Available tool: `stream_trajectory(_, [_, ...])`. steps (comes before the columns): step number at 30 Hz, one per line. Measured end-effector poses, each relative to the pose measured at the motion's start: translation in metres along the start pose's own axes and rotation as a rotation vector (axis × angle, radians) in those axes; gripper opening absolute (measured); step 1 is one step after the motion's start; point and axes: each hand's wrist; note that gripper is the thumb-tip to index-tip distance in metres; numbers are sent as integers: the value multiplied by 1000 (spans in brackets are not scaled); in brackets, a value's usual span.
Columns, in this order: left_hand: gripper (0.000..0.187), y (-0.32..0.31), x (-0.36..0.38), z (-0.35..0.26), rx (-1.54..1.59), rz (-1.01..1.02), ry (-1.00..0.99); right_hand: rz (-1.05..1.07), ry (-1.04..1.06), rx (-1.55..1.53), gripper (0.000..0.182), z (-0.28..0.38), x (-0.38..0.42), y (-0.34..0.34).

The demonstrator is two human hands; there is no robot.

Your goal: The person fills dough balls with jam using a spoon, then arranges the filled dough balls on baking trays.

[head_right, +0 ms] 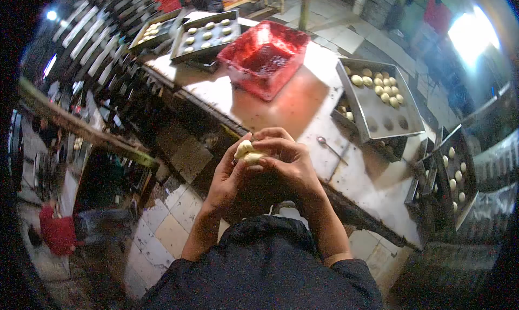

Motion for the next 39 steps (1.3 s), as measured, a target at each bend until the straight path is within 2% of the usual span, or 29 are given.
stream_trajectory(2, [42, -1, -8, 10, 26, -117, -52, 4, -27, 34, 35, 0, -1, -1])
stream_trajectory(3, [40, 29, 63, 13, 217, -138, 2, 75, 11, 261, 33, 12, 34, -75])
stream_trajectory(5, [37, 64, 82, 20, 394, -149, 26, 176, 117, 355, 29, -1, 45, -115])
stream_trajectory(6, [31, 66, 87, 15, 520, -182, -25, 258, 152, 487, 27, -13, 51, -121])
stream_trajectory(7, [25, 78, 92, 35, 648, -158, -93, 182, 56, 434, 27, -21, 62, -130])
stream_trajectory(9, [24, 74, 109, 54, 593, -189, -71, 0, -136, 340, 26, -25, 86, -145])
stream_trajectory(10, [30, 59, 117, 46, 513, -267, -17, -181, -211, 273, 22, -16, 90, -157])
stream_trajectory(11, [32, 53, 124, 43, 334, -230, -102, -254, -213, 219, 21, -14, 96, -155])
stream_trajectory(13, [37, 42, 140, 39, -21, -134, -277, -274, -194, 234, 22, 0, 116, -137])
stream_trajectory(14, [36, 33, 145, 38, -74, -125, -239, -317, -189, 232, 24, 6, 128, -130])
stream_trajectory(17, [30, 5, 146, 46, -76, -78, -149, -262, 58, 597, 21, 17, 157, -114])
stream_trajectory(19, [27, -22, 142, 52, -51, -54, -83, -229, 69, 744, 20, 59, 173, -116])
stream_trajectory(21, [29, -56, 134, 68, -103, -21, -43, -203, 118, 773, 22, 74, 205, -85])
stream_trajectory(22, [35, -78, 137, 72, -134, 96, 14, -305, 94, 622, 23, 83, 224, -68])
stream_trajectory(24, [38, -138, 138, 86, -248, 250, -162, -569, 38, 268, 24, 113, 266, -34])
stream_trajectory(25, [40, -171, 141, 95, -293, 324, -250, -586, 23, 393, 27, 129, 288, -10])
stream_trajectory(26, [43, -206, 145, 101, -391, 376, -279, -610, 94, 369, 24, 132, 312, 17])
stream_trajectory(27, [41, -240, 145, 115, -569, 356, -447, -634, 171, 348, 21, 135, 337, 44])
stream_trajectory(29, [35, -298, 140, 149, -602, 406, -449, -703, 178, 669, 15, 157, 385, 79])
stream_trajectory(31, [31, -345, 134, 180, -466, 421, -53, -770, 196, 903, 10, 179, 422, 105])
stream_trajectory(32, [32, -367, 131, 193, -422, 402, 36, -802, 208, 964, 9, 184, 434, 111])
stream_trajectory(34, [34, -399, 132, 210, -488, 530, 172, -832, 174, 1038, 9, 190, 464, 133])
stream_trajectory(37, [38, -431, 125, 231, -587, 684, 278, -1044, 71, 579, 12, 189, 493, 168])
stream_trajectory(39, [39, -453, 116, 240, -548, 748, 342, -982, 138, 602, 14, 179, 512, 199])
Point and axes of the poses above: each hand's wrist, its own x-axis away from the middle knuckle, its own y-axis out of the back of the hand, z = x × y, and after that the axes turned 10 degrees about y, right-handed
